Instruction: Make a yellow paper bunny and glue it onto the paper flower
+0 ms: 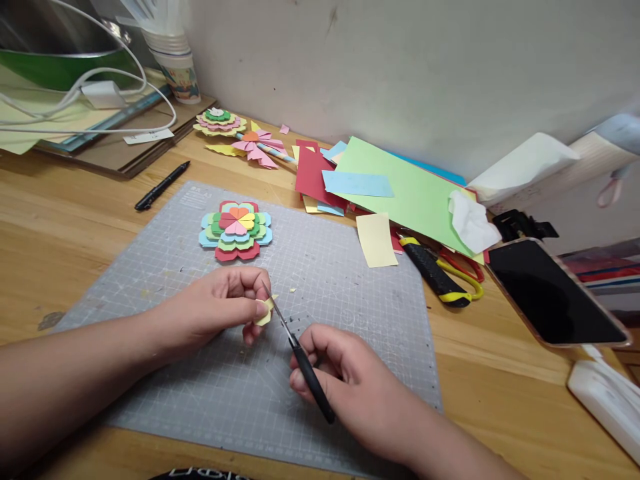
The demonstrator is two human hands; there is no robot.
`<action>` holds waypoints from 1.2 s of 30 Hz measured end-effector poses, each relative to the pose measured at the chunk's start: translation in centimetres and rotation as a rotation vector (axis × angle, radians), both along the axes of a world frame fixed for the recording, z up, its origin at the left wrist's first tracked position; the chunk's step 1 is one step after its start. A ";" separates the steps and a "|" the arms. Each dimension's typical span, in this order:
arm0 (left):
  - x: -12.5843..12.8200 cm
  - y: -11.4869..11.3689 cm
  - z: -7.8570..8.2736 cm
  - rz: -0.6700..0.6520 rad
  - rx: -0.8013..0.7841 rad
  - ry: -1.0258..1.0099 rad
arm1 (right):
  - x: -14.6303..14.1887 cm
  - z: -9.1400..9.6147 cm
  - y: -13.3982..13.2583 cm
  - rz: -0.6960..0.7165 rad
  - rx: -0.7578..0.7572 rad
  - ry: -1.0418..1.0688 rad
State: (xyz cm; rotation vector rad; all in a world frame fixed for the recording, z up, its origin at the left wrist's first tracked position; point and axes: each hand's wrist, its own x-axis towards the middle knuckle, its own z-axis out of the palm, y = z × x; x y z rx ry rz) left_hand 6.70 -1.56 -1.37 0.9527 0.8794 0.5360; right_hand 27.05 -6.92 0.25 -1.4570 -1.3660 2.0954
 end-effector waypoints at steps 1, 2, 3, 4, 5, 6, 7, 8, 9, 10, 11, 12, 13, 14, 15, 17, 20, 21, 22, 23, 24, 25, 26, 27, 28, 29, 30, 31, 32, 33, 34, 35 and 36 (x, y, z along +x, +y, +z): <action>0.0 0.0 0.0 0.001 0.008 0.007 | 0.0 0.0 0.0 0.000 -0.002 -0.004; 0.0 0.0 0.1 0.004 0.015 0.014 | 0.0 0.0 0.0 0.002 -0.005 -0.005; 0.0 -0.1 0.1 0.006 0.019 0.020 | 0.0 0.0 0.1 0.002 -0.004 -0.006; 0.0 -0.1 0.2 0.005 0.021 0.026 | -0.1 0.0 0.1 0.000 -0.003 -0.005; 0.0 -0.1 0.2 0.004 0.023 0.030 | -0.1 0.0 0.0 -0.001 -0.001 -0.003; 0.0 -0.1 0.3 0.002 0.024 0.030 | -0.1 0.1 0.0 -0.003 0.001 0.000; 0.0 -0.1 0.4 -0.001 0.024 0.030 | -0.1 0.1 0.0 -0.005 0.002 0.005; 0.0 -0.1 0.4 -0.005 0.025 0.030 | -0.1 0.1 -0.1 -0.001 0.000 0.012; 0.0 -0.1 0.5 -0.007 0.025 0.032 | 0.0 0.1 -0.1 0.002 -0.006 0.018; 0.0 -0.2 0.5 -0.010 0.026 0.033 | 0.0 0.2 -0.1 0.006 -0.015 0.022; 0.0 -0.2 0.5 -0.012 0.027 0.034 | 0.0 0.2 -0.2 0.009 -0.020 0.025; 0.0 -0.2 0.5 -0.014 0.028 0.036 | 0.0 0.2 -0.2 0.013 -0.024 0.026; 0.1 -0.2 0.5 -0.014 0.029 0.039 | 0.1 0.3 -0.2 0.017 -0.024 0.025; 0.1 -0.2 0.4 -0.013 0.028 0.040 | 0.1 0.3 -0.3 0.019 -0.023 0.023; 0.1 -0.2 0.4 -0.012 0.028 0.042 | 0.1 0.3 -0.3 0.020 -0.021 0.025; 0.1 -0.1 0.4 -0.014 0.029 0.049 | 0.0 0.3 -0.2 0.026 -0.021 0.032; 0.1 -0.1 0.4 -0.025 0.031 0.054 | -0.1 0.3 0.0 0.019 -0.014 0.034; 0.1 -0.2 0.5 -0.028 0.033 0.054 | -0.2 0.3 0.1 0.018 -0.007 0.033; 0.1 -0.2 0.5 -0.029 0.033 0.054 | -0.2 0.3 0.1 0.019 -0.001 0.030; 0.1 -0.2 0.5 -0.029 0.034 0.055 | -0.3 0.3 0.2 0.021 0.004 0.026; 0.1 -0.2 0.5 -0.028 0.037 0.057 | -0.3 0.4 0.2 0.024 0.006 0.021; 0.1 -0.2 0.5 -0.027 0.040 0.058 | -0.3 0.4 0.2 0.027 0.004 0.017; 0.1 -0.2 0.4 -0.026 0.040 0.056 | -0.3 0.4 0.2 0.029 0.002 0.013; 0.1 -0.2 0.4 -0.025 0.039 0.055 | -0.3 0.4 0.2 0.028 0.000 0.008; 0.1 -0.2 0.4 -0.022 0.037 0.052 | -0.3 0.5 0.2 0.029 -0.002 0.004; 0.1 -0.2 0.5 -0.021 0.037 0.049 | -0.3 0.4 0.2 0.029 -0.002 0.003; 0.2 -0.2 0.5 -0.021 0.036 0.045 | -0.2 0.4 0.2 0.032 -0.001 0.003; 0.2 -0.1 0.5 -0.022 0.036 0.045 | -0.2 0.4 0.2 0.036 0.003 0.004; 0.2 -0.1 0.5 -0.022 0.039 0.047 | -0.1 0.4 0.2 0.040 0.008 0.007; 0.2 -0.1 0.5 -0.024 0.042 0.050 | -0.1 0.3 0.1 0.043 0.011 0.009; 0.2 -0.1 0.5 -0.026 0.043 0.055 | 0.0 0.3 0.1 0.042 0.014 0.009; 0.2 -0.1 0.5 -0.026 0.043 0.062 | 0.0 0.2 0.1 0.042 0.014 0.008; 0.2 0.0 0.5 -0.025 0.042 0.068 | 0.0 0.2 0.0 0.040 0.011 0.008</action>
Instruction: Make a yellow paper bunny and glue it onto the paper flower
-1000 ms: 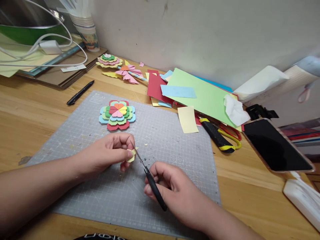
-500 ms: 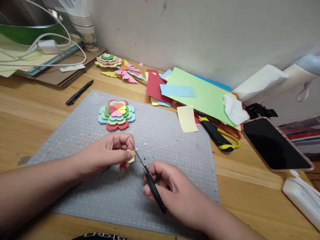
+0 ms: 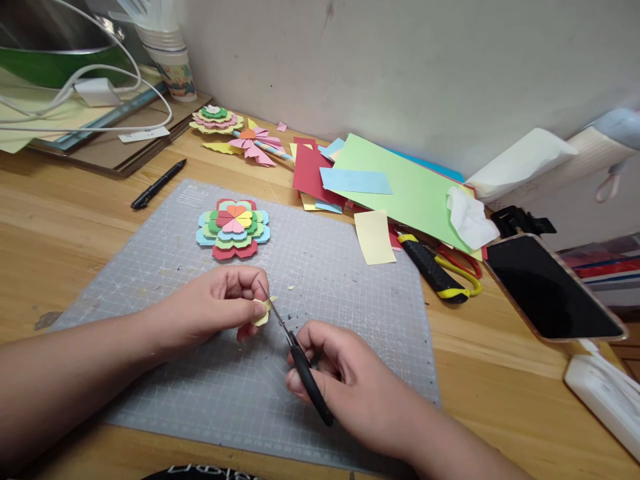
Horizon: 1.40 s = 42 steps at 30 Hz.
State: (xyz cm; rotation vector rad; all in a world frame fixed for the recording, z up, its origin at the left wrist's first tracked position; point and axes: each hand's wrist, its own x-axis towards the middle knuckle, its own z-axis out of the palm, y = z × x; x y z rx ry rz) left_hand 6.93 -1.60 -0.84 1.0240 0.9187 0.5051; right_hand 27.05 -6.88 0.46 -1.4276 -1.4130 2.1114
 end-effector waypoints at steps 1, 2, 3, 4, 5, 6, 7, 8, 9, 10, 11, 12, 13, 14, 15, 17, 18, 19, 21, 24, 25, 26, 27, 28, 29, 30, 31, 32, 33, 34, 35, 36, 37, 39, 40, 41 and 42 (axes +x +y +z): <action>0.0 0.0 0.0 0.002 0.000 0.004 | 0.0 0.0 0.0 -0.003 -0.003 0.001; 0.0 0.0 0.0 0.004 -0.001 0.006 | 0.0 -0.1 -0.1 -0.004 -0.005 0.004; 0.0 0.0 0.0 0.006 -0.002 0.006 | 0.0 -0.1 -0.1 -0.004 -0.006 0.009; 0.0 0.0 0.0 0.008 -0.003 0.005 | 0.1 -0.1 -0.1 -0.002 -0.004 0.014; -0.1 0.0 0.0 0.009 -0.005 0.003 | 0.1 -0.1 -0.1 -0.001 -0.002 0.015; -0.1 0.0 0.0 0.009 -0.005 0.003 | 0.1 -0.2 0.0 -0.002 -0.001 0.014; -0.1 0.0 0.0 0.008 -0.006 0.004 | 0.2 -0.2 0.0 -0.002 0.000 0.011; -0.1 0.0 0.0 0.008 -0.005 0.004 | 0.2 -0.2 0.0 -0.002 -0.001 0.009; -0.1 0.0 0.0 0.007 -0.003 0.005 | 0.2 -0.2 0.0 -0.003 -0.001 0.006; -0.1 0.0 0.0 0.006 -0.003 0.006 | 0.2 -0.2 0.0 -0.003 0.000 0.006; -0.1 0.0 0.0 0.004 -0.002 0.006 | 0.3 -0.2 0.0 -0.003 0.003 0.007; -0.1 0.0 0.0 0.003 -0.002 0.006 | 0.3 -0.2 0.0 -0.004 0.008 0.008; -0.1 0.0 0.0 0.002 -0.003 0.005 | 0.3 -0.2 0.0 -0.005 0.014 0.009; -0.1 0.0 0.0 0.002 -0.004 0.004 | 0.3 -0.3 -0.1 -0.006 0.019 0.008; -0.1 0.0 0.0 0.002 -0.004 0.004 | 0.3 -0.3 -0.1 -0.008 0.023 0.007; -0.1 -0.1 0.0 0.008 -0.003 0.002 | 0.3 -0.4 -0.1 -0.014 0.025 0.001; -0.1 -0.1 -0.1 0.009 -0.003 0.003 | 0.3 -0.4 -0.1 -0.015 0.023 -0.003; -0.1 0.0 -0.1 0.009 -0.004 0.004 | 0.3 -0.4 -0.1 -0.015 0.018 -0.007; -0.1 0.0 -0.1 0.005 -0.003 0.005 | 0.2 -0.3 -0.1 -0.016 0.009 -0.015; -0.2 0.0 -0.1 -0.001 0.005 0.007 | 0.1 -0.2 0.0 -0.028 -0.002 -0.041; -0.3 0.0 -0.1 0.000 0.007 0.007 | 0.0 -0.1 0.0 -0.034 -0.004 -0.050; -0.3 0.0 -0.1 0.000 0.007 0.007 | 0.0 -0.1 0.0 -0.037 -0.005 -0.057; -0.3 0.0 -0.1 0.001 0.004 0.007 | 0.0 -0.1 0.1 -0.041 -0.002 -0.061; -0.3 0.0 -0.2 0.001 -0.001 0.007 | 0.1 -0.1 0.2 -0.051 0.009 -0.063; -0.3 0.0 -0.2 -0.001 -0.008 0.006 | 0.3 -0.2 0.3 -0.069 0.034 -0.073; -0.3 -0.1 -0.3 -0.006 -0.019 0.003 | 0.6 -0.3 0.5 -0.096 0.073 -0.100; -0.3 -0.1 -0.3 -0.014 -0.034 -0.004 | 1.0 -0.5 0.8 -0.132 0.137 -0.153; -0.3 -0.2 -0.4 -0.021 -0.050 -0.016 | 1.5 -0.7 1.1 -0.170 0.227 -0.236; -0.3 -0.2 -0.5 -0.025 -0.062 -0.027 | 2.1 -1.0 1.4 -0.198 0.329 -0.350; -0.3 -0.3 -0.5 -0.028 -0.066 -0.039 | 2.7 -1.3 1.8 -0.220 0.455 -0.492; -0.3 -0.3 -0.6 -0.027 -0.062 -0.052 | 3.3 -1.6 2.1 -0.214 0.568 -0.643; -0.3 -0.3 -0.6 -0.023 -0.049 -0.065 | 3.9 -1.8 2.5 -0.196 0.654 -0.782; -0.3 -0.3 -0.6 -0.018 -0.029 -0.077 | 4.3 -2.0 2.8 -0.186 0.719 -0.890; -0.3 -0.3 -0.6 -0.010 0.008 -0.089 | 5.0 -2.3 3.2 -0.186 0.769 -1.013; -0.3 -0.2 -0.6 -0.009 0.020 -0.086 | 5.1 -2.3 3.3 -0.202 0.772 -1.037; -0.3 -0.2 -0.5 -0.011 0.028 -0.078 | 5.2 -2.4 3.4 -0.218 0.772 -1.046; -0.3 -0.2 -0.4 -0.016 0.030 -0.068 | 5.3 -2.4 3.4 -0.232 0.775 -1.046</action>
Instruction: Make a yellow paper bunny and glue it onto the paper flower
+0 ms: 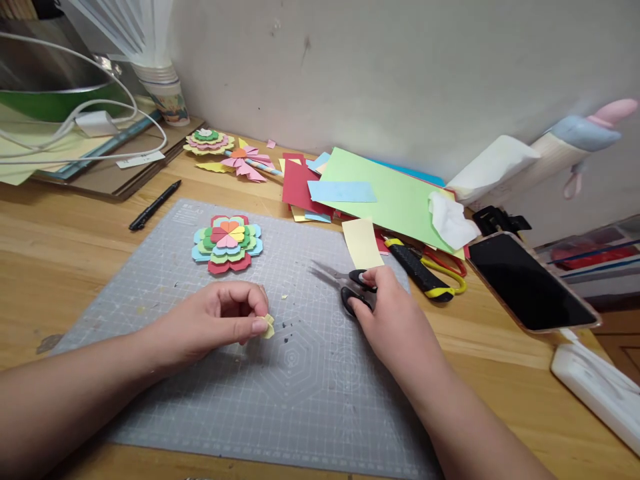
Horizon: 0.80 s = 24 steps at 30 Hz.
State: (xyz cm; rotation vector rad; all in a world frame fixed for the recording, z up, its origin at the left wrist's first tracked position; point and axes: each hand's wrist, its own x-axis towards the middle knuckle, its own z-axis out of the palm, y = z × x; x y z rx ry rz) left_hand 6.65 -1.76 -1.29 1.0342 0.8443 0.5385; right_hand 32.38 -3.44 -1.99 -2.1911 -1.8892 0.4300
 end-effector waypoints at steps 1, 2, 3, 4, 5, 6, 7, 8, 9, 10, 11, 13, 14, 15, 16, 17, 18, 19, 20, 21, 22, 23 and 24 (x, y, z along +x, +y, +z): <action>0.0 0.0 0.1 -0.007 -0.002 0.006 | 0.1 -0.1 0.0 0.003 0.012 0.009; 0.0 0.0 0.1 -0.012 -0.005 0.009 | 0.3 -0.3 0.1 0.018 0.026 0.024; 0.1 0.0 0.2 -0.014 -0.007 0.009 | 0.5 -0.4 0.1 0.047 0.039 0.045; 0.1 0.0 0.2 -0.014 -0.008 0.011 | 0.7 -0.6 0.2 0.084 0.049 0.070; 0.1 -0.1 0.2 -0.011 -0.006 0.013 | 1.0 -0.7 0.2 0.119 0.055 0.099; 0.1 -0.1 0.2 -0.007 -0.001 0.015 | 1.2 -0.7 0.2 0.149 0.060 0.126; 0.1 -0.2 0.2 -0.004 0.005 0.016 | 1.2 -0.6 0.2 0.169 0.069 0.141; 0.1 -0.2 0.3 0.000 0.013 0.019 | 1.1 -0.4 0.1 0.175 0.088 0.147; 0.1 -0.3 0.3 0.005 0.022 0.022 | 0.8 0.0 -0.1 0.171 0.114 0.156; 0.1 -0.3 0.3 0.009 0.031 0.024 | 0.2 0.5 -0.4 0.163 0.142 0.174; 0.1 -0.4 0.2 0.013 0.041 0.026 | -0.7 1.1 -0.7 0.155 0.166 0.223; 0.0 -0.4 0.2 0.016 0.064 0.027 | -2.8 2.1 -1.6 0.172 0.066 0.461; -0.1 -0.4 0.1 0.014 0.078 0.027 | -4.0 2.5 -2.0 0.171 -0.059 0.601; -0.1 -0.5 0.1 0.009 0.094 0.030 | -5.1 2.7 -2.4 0.156 -0.206 0.722; -0.2 -0.5 0.0 0.006 0.111 0.033 | -6.1 2.7 -2.7 0.139 -0.288 0.816; -0.2 -0.5 -0.1 0.001 0.129 0.035 | -6.9 2.6 -3.0 0.118 -0.308 0.889; -0.2 -0.6 -0.2 -0.001 0.143 0.037 | -7.6 2.5 -3.2 0.102 -0.314 0.948; -0.2 -0.7 -0.3 -0.002 0.156 0.036 | -8.0 2.3 -3.4 0.081 -0.309 1.001; -0.2 -0.7 -0.3 0.000 0.163 0.030 | -8.3 2.1 -3.5 0.061 -0.298 1.051; -0.1 -0.8 -0.3 0.009 0.165 0.020 | -8.5 1.9 -3.5 0.044 -0.284 1.098; 0.0 -0.9 -0.3 0.023 0.161 0.008 | -8.6 1.8 -3.6 0.029 -0.268 1.138; 0.0 -1.0 -0.2 0.042 0.151 -0.003 | -8.6 1.7 -3.6 0.018 -0.250 1.173; 0.1 -1.1 -0.2 0.066 0.138 -0.011 | -8.6 1.7 -3.5 0.008 -0.232 1.201</action>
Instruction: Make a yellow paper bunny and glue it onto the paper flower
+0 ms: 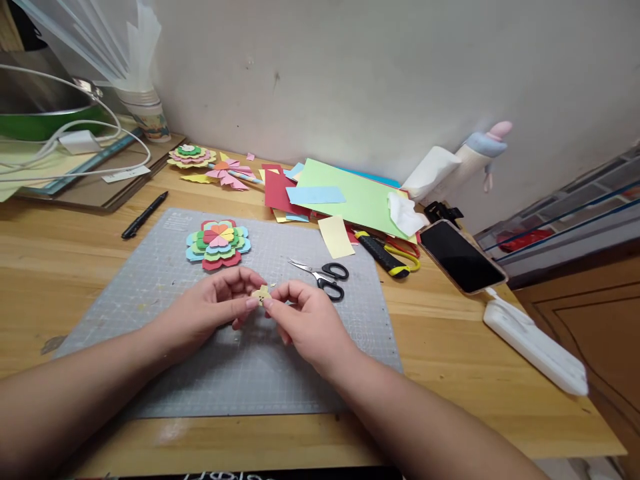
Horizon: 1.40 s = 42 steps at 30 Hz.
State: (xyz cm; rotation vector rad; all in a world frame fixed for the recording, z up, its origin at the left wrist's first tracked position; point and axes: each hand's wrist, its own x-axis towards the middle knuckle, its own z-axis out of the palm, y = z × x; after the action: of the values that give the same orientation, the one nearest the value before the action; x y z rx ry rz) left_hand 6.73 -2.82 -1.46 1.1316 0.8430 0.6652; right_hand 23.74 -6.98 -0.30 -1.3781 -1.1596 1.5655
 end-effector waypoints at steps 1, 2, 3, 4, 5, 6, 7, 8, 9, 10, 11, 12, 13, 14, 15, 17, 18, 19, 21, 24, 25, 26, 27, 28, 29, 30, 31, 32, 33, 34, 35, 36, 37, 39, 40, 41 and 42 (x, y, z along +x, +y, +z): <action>0.0 -0.1 0.1 0.018 -0.011 0.000 | 0.0 0.0 0.0 -0.016 0.005 0.021; 0.0 -0.1 0.1 0.029 -0.017 0.009 | 0.0 0.0 0.1 -0.027 0.006 0.037; 0.0 -0.1 0.2 0.032 -0.016 0.025 | -0.1 -0.1 0.2 -0.036 0.004 0.052; 0.0 -0.1 0.2 0.028 -0.010 0.042 | -0.1 -0.1 0.2 -0.044 0.000 0.067; -0.1 -0.1 0.2 0.022 0.000 0.056 | -0.1 -0.3 0.3 -0.052 -0.004 0.081; -0.1 -0.1 0.2 0.017 0.009 0.064 | -0.2 -0.4 0.3 -0.061 -0.008 0.098; -0.2 0.0 0.2 0.016 0.018 0.068 | -0.2 -0.6 0.4 -0.071 -0.010 0.118; -0.2 0.0 0.2 0.019 0.025 0.069 | -0.2 -0.8 0.4 -0.078 -0.013 0.140; -0.2 0.0 0.2 0.021 0.032 0.071 | -0.1 -1.0 0.4 -0.078 -0.017 0.162; -0.2 0.0 0.2 0.023 0.041 0.074 | -0.1 -1.2 0.3 -0.073 -0.017 0.178; -0.3 0.0 0.1 0.024 0.051 0.078 | -0.1 -1.4 0.3 -0.069 -0.007 0.185; -0.3 0.0 0.1 0.025 0.063 0.083 | 0.0 -1.5 0.2 -0.064 0.013 0.179; -0.2 -0.1 0.0 0.023 0.076 0.089 | 0.0 -1.6 0.1 -0.063 0.043 0.158; -0.2 -0.1 0.0 0.020 0.090 0.095 | 0.1 -1.6 0.0 -0.066 0.084 0.124; -0.2 -0.1 0.0 0.018 0.105 0.100 | 0.1 -1.7 -0.1 -0.073 0.134 0.078; -0.2 -0.1 0.0 0.014 0.140 0.109 | 0.3 -1.6 -0.4 -0.088 0.283 -0.039; -0.2 -0.1 0.0 0.013 0.157 0.113 | 0.3 -1.6 -0.6 -0.090 0.379 -0.102; -0.2 -0.1 0.0 0.013 0.173 0.117 | 0.4 -1.6 -0.7 -0.088 0.480 -0.159; -0.2 -0.1 0.1 0.008 0.217 0.117 | 0.4 -1.4 -0.9 -0.070 0.639 -0.231; -0.3 -0.2 0.4 -0.004 0.278 0.093 | 0.4 -1.2 -1.0 -0.076 0.565 -0.188; -0.4 -0.3 0.5 -0.007 0.287 0.082 | 0.4 -1.1 -1.0 -0.084 0.471 -0.139; -0.4 -0.3 0.5 -0.012 0.288 0.069 | 0.4 -1.1 -1.0 -0.085 0.373 -0.082; -0.4 -0.3 0.6 -0.015 0.283 0.056 | 0.3 -1.1 -1.0 -0.080 0.291 -0.024; -0.4 -0.3 0.7 -0.019 0.283 0.041 | 0.3 -1.1 -1.0 -0.069 0.235 0.026; -0.3 -0.3 0.7 -0.020 0.287 0.028 | 0.2 -1.2 -1.0 -0.059 0.207 0.061; -0.3 -0.2 0.7 -0.020 0.298 0.020 | 0.2 -1.3 -1.0 -0.055 0.209 0.076; -0.3 -0.2 0.8 -0.017 0.318 0.022 | 0.2 -1.4 -1.0 -0.059 0.239 0.065; -0.4 -0.2 0.8 -0.014 0.350 0.034 | 0.3 -1.4 -1.1 -0.069 0.303 0.028; -0.4 -0.3 0.8 -0.014 0.392 0.056 | 0.3 -1.4 -1.2 -0.076 0.401 -0.032; -0.5 -0.3 0.8 -0.019 0.442 0.085 | 0.5 -1.4 -1.2 -0.073 0.523 -0.102; -0.5 -0.4 0.8 -0.021 0.499 0.111 | 0.6 -1.3 -1.3 -0.059 0.657 -0.173; -0.6 -0.5 0.8 -0.022 0.563 0.131 | 0.8 -1.2 -1.4 -0.031 0.782 -0.237; -0.7 -0.6 0.8 -0.018 0.633 0.138 | 1.1 -1.1 -1.5 0.004 0.888 -0.287; -0.9 -0.8 0.8 0.002 0.775 0.126 | 1.5 -0.8 -1.6 0.064 1.020 -0.348; -0.9 -0.9 0.9 0.008 0.846 0.120 | 1.7 -0.7 -1.7 0.082 1.054 -0.372; -1.0 -1.0 1.0 0.010 0.915 0.121 | 1.9 -0.5 -1.7 0.094 1.076 -0.389; -1.2 -1.1 1.0 0.004 0.975 0.130 | 2.0 -0.4 -1.8 0.101 1.091 -0.396</action>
State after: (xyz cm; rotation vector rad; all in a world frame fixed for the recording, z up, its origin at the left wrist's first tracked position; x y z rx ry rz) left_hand 5.57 -3.95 -0.43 2.0598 0.6177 1.0602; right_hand 25.78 -8.74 -0.74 -0.8594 -1.9253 0.4741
